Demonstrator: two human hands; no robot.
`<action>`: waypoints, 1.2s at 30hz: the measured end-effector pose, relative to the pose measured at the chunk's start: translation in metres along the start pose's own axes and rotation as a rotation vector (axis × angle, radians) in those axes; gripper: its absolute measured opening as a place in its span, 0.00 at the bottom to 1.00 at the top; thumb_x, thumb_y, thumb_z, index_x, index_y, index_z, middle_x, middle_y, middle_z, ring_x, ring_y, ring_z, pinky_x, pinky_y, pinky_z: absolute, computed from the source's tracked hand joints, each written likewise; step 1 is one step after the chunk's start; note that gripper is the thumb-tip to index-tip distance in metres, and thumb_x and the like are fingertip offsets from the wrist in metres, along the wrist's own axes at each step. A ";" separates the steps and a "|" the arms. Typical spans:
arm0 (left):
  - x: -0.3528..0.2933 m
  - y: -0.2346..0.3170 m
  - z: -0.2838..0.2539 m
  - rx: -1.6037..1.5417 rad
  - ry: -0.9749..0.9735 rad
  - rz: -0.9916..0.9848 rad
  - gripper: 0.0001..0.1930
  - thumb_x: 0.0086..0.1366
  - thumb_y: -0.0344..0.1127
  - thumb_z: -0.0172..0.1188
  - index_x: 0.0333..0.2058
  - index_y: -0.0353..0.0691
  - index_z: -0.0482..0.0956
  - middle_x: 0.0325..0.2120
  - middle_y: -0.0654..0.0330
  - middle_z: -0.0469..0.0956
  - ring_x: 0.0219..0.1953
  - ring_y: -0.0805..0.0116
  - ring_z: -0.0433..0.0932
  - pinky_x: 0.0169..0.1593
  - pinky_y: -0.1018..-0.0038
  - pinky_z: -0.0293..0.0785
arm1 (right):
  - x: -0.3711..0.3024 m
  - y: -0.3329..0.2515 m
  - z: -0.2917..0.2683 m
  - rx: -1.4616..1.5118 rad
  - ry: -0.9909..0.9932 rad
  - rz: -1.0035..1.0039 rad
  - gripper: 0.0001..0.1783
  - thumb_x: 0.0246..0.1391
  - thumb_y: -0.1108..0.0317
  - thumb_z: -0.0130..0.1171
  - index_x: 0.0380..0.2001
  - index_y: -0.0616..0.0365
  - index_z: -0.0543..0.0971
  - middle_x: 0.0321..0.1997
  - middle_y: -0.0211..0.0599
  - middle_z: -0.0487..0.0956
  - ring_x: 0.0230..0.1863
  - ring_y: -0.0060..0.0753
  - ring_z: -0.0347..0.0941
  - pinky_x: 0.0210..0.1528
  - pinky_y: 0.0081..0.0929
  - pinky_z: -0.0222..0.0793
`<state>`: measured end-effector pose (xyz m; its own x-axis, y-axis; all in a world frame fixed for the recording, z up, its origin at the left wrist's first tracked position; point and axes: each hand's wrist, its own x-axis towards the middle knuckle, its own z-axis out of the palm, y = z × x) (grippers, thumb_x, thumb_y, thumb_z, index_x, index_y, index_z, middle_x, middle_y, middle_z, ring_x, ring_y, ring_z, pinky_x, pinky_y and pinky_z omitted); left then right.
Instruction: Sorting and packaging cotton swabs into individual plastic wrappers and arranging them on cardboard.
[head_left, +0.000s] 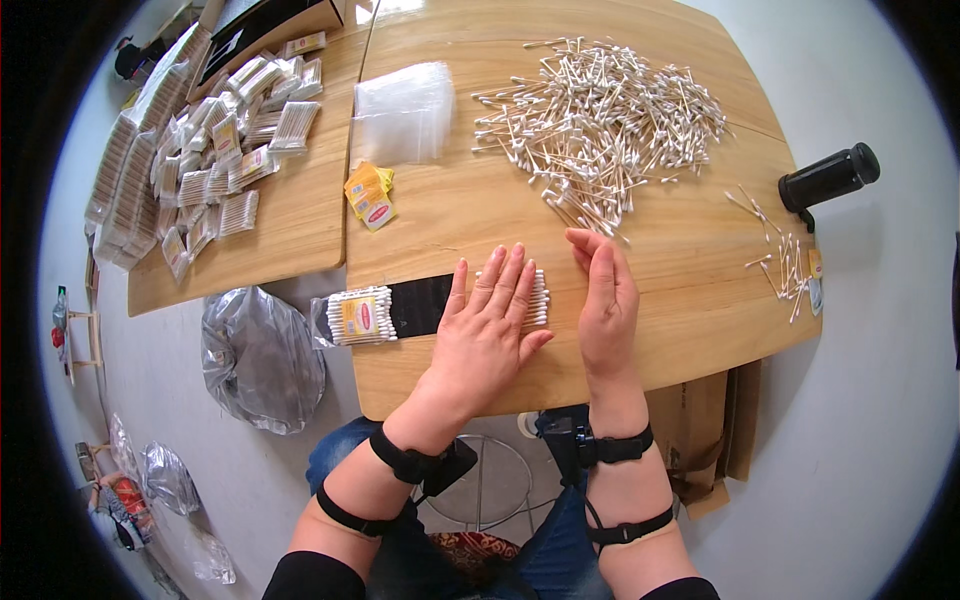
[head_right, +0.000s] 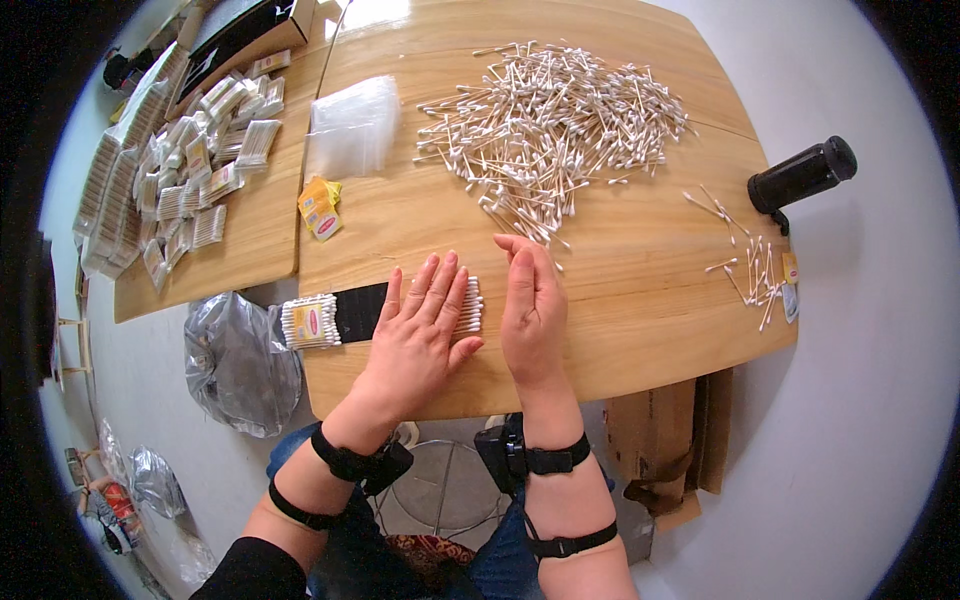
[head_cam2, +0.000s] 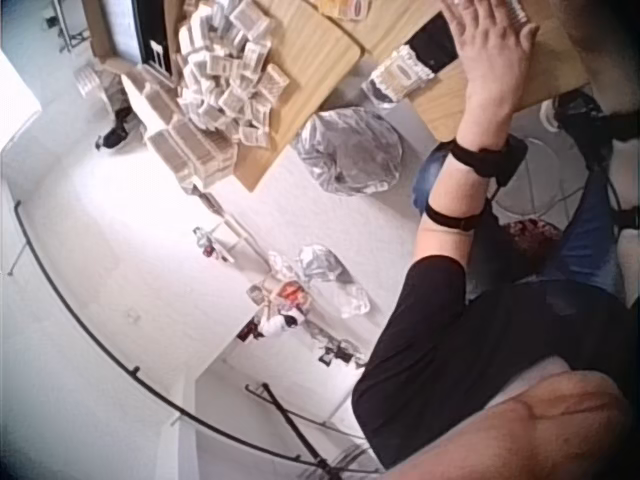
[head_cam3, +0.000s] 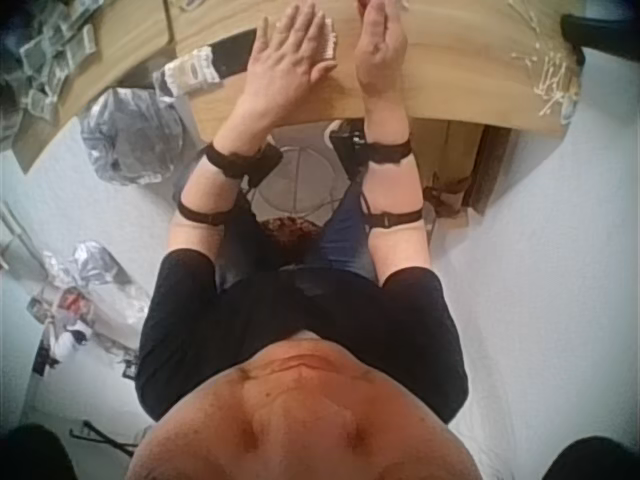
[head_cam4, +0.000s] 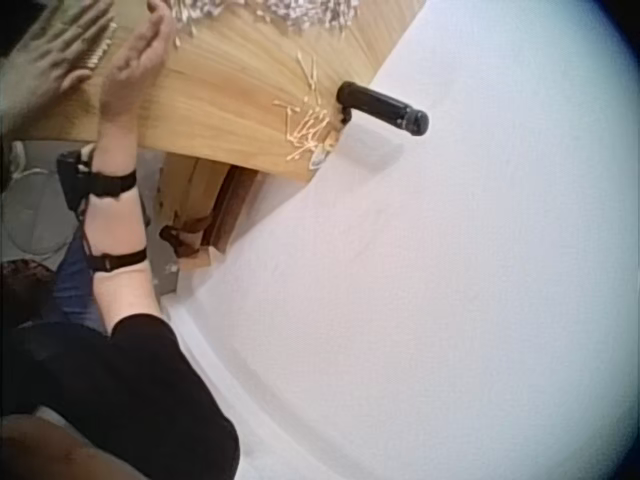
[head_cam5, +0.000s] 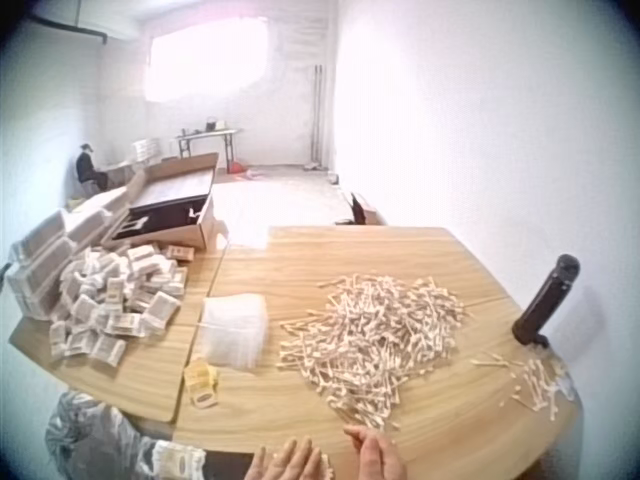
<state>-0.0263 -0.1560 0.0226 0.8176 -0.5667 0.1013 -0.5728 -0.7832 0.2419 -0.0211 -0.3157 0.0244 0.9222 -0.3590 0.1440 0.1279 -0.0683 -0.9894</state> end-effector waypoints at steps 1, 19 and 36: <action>0.001 0.001 0.000 -0.002 -0.004 -0.003 0.41 0.71 0.57 0.53 0.72 0.36 0.56 0.75 0.50 0.53 0.77 0.55 0.49 0.77 0.50 0.37 | -0.001 -0.001 0.000 0.008 0.003 0.002 0.21 0.77 0.60 0.40 0.50 0.65 0.78 0.49 0.39 0.80 0.53 0.30 0.74 0.59 0.26 0.67; 0.009 -0.032 -0.013 -0.210 0.030 0.029 0.43 0.60 0.50 0.69 0.67 0.34 0.64 0.68 0.49 0.64 0.72 0.51 0.61 0.74 0.55 0.53 | -0.006 -0.002 -0.005 -0.031 0.013 0.069 0.21 0.76 0.59 0.43 0.39 0.64 0.81 0.37 0.35 0.79 0.39 0.28 0.76 0.45 0.27 0.72; 0.000 -0.020 0.005 -0.055 0.055 -0.021 0.31 0.74 0.46 0.50 0.71 0.38 0.61 0.73 0.52 0.58 0.76 0.56 0.54 0.77 0.55 0.42 | -0.011 -0.010 -0.018 -0.530 -0.190 -0.249 0.16 0.61 0.70 0.59 0.18 0.58 0.82 0.22 0.38 0.75 0.27 0.42 0.71 0.31 0.38 0.67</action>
<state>-0.0150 -0.1416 0.0128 0.8324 -0.5340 0.1481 -0.5524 -0.7789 0.2969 -0.0391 -0.3277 0.0329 0.9431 -0.1032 0.3160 0.1944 -0.6001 -0.7760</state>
